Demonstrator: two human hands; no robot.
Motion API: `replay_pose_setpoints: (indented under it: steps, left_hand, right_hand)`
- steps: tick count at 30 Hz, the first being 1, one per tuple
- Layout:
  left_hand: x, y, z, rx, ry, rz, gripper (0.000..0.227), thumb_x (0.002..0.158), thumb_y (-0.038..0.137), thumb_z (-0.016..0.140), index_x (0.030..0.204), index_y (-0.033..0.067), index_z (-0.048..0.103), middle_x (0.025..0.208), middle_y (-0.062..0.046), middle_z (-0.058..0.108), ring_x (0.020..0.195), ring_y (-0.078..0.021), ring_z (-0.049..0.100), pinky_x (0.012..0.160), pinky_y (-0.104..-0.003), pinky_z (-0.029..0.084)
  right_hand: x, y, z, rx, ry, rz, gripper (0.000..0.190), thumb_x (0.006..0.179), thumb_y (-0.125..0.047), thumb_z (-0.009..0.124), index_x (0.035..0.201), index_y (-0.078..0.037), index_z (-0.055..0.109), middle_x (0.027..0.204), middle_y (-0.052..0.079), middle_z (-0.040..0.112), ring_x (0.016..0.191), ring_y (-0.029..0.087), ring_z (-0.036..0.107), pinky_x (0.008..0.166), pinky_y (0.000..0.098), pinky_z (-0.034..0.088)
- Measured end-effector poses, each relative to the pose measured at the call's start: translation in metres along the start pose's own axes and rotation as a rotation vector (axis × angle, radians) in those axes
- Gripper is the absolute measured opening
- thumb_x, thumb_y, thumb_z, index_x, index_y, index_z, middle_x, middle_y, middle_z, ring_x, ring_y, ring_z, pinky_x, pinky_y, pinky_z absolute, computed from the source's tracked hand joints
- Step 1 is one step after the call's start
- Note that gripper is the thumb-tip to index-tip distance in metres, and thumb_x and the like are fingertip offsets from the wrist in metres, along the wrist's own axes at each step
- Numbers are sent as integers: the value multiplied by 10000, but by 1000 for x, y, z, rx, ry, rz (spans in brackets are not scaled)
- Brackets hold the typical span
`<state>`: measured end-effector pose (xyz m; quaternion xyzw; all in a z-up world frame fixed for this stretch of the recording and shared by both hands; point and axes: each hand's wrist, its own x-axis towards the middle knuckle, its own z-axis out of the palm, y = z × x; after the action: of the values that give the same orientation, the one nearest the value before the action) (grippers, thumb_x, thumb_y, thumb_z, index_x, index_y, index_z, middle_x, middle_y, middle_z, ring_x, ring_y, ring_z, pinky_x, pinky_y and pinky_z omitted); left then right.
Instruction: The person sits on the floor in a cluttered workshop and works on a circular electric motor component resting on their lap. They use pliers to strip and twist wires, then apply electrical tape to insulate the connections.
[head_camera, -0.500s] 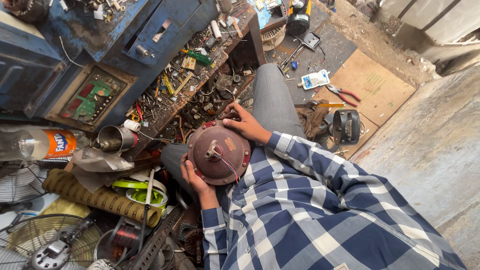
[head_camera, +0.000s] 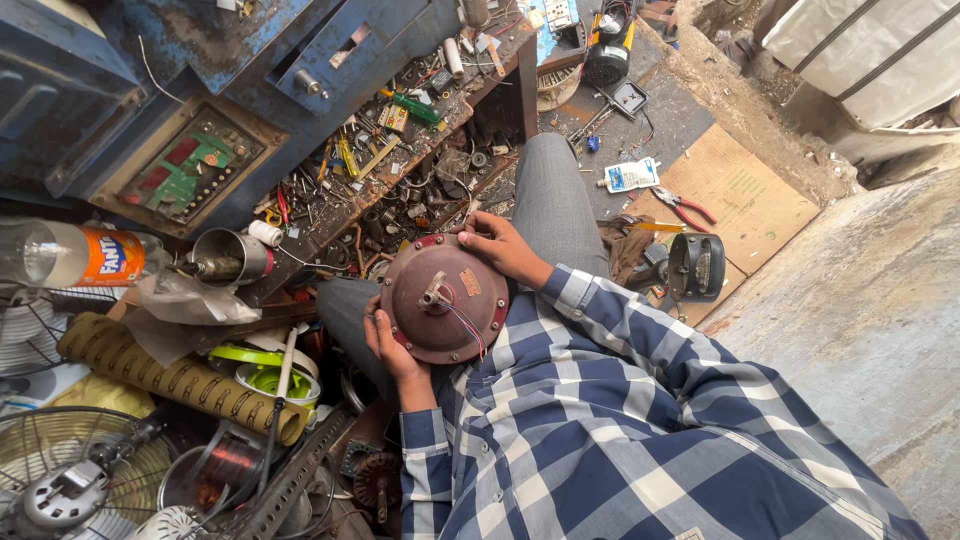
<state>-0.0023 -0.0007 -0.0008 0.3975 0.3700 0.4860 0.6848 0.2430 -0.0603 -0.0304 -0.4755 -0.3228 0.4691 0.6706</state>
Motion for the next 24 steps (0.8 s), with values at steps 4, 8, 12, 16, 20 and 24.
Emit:
replay_pose_setpoints:
  steps: [4, 8, 12, 16, 20, 24]
  left_hand:
    - [-1, 0, -1, -5, 3, -16, 316, 1071, 268, 493, 1286, 44, 556, 1290, -152, 634, 1161, -258, 636, 990, -408, 549]
    - [-1, -5, -6, -10, 3, -13, 320, 1075, 265, 503, 1290, 34, 557, 1277, -150, 635, 1148, -256, 634, 981, -403, 550]
    - [0, -3, -5, 190, 19, 163, 305, 1090, 221, 525, 1297, 2, 576, 1299, -151, 634, 1173, -247, 624, 1026, -386, 514]
    - [-15, 20, 14, 541, 60, 501, 320, 1073, 170, 562, 1335, -13, 540, 1344, -152, 623, 1256, -259, 593, 1082, -384, 474]
    - [-44, 50, 50, 767, -94, 612, 298, 1047, 165, 626, 1284, -16, 628, 1310, -164, 670, 1278, -315, 626, 1136, -428, 470]
    - [-48, 64, 85, 861, -275, 644, 302, 1075, 137, 585, 1345, 4, 611, 1322, -151, 697, 1328, -342, 620, 1181, -449, 459]
  right_hand:
    - [-2, -6, 0, 25, 18, 14, 245, 964, -244, 665, 1105, -100, 526, 1097, 23, 643, 1065, 84, 584, 935, 260, 480]
    - [-2, -2, 0, 45, -20, 9, 195, 1013, -232, 667, 1061, -68, 571, 1078, 37, 643, 1041, 96, 575, 924, 269, 482]
    - [0, 6, -3, 44, -20, 19, 218, 1069, -200, 686, 1043, -48, 532, 1068, 80, 621, 1056, 122, 545, 924, 290, 472]
    - [1, 8, -5, 122, -9, 23, 205, 983, -200, 672, 1019, -97, 498, 1182, 67, 670, 1098, 96, 586, 951, 276, 500]
    - [-1, 6, -4, 12, 2, -11, 190, 998, -203, 670, 1006, -70, 534, 1195, 67, 669, 1077, 110, 574, 967, 283, 478]
    - [3, -3, -10, -257, 52, -49, 205, 1004, -226, 685, 982, -53, 577, 1036, 63, 622, 994, 112, 554, 899, 286, 470]
